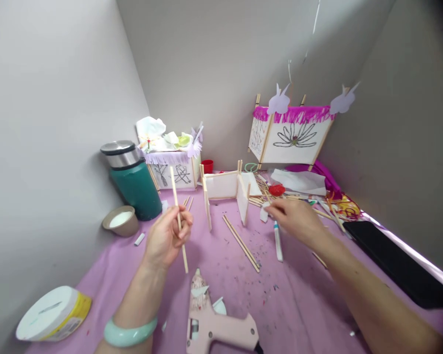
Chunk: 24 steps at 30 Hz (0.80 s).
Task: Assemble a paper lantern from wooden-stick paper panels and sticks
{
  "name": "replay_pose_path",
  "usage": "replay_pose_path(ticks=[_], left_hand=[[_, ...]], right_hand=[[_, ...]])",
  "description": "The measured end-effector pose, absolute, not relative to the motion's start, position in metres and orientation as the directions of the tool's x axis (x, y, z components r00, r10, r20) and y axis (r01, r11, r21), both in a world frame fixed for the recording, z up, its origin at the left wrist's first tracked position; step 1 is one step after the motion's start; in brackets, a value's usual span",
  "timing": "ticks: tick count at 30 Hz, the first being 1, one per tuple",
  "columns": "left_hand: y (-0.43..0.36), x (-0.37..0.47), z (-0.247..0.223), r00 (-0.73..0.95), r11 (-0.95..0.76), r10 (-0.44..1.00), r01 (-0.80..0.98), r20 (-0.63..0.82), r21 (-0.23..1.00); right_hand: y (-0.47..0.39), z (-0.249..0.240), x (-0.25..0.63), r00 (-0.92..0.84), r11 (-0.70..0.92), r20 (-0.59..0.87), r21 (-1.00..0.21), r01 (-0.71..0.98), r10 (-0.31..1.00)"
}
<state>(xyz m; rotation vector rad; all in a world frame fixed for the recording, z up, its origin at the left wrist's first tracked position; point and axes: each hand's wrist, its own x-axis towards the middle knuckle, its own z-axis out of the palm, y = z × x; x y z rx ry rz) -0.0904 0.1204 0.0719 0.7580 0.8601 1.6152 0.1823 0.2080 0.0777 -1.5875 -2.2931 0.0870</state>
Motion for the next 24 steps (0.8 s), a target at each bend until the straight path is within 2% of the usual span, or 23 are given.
replay_pose_path(ticks=[2,3,6,9,19,24], left_hand=[[0.121,-0.089,0.071,-0.28,-0.251,0.952,-0.481,0.125,0.84],[0.122,-0.088,0.07,-0.315,-0.299,0.936,-0.464,0.16,0.834],[0.123,-0.088,0.066,-0.375,-0.354,0.905,-0.405,0.2,0.843],[0.124,-0.087,0.063,-0.375,-0.32,0.907,-0.318,0.191,0.893],[0.123,-0.082,0.057,-0.374,-0.25,0.903,-0.061,0.21,0.966],[0.121,-0.078,0.058,-0.323,-0.19,0.929,0.004,0.182,0.982]], right_hand=[[0.194,0.072,0.167,-0.461,0.464,0.089,-0.318,0.827,0.883],[0.188,0.069,0.159,-0.493,0.48,0.036,-0.299,0.825,0.869],[0.174,0.058,0.139,-0.454,0.444,-0.046,-0.14,0.885,0.89],[0.17,0.054,0.128,-0.432,0.427,-0.078,-0.074,0.901,0.898],[0.173,0.061,0.118,-0.426,0.422,-0.106,-0.059,0.905,0.899],[0.173,0.061,0.115,-0.446,0.44,-0.121,-0.078,0.895,0.887]])
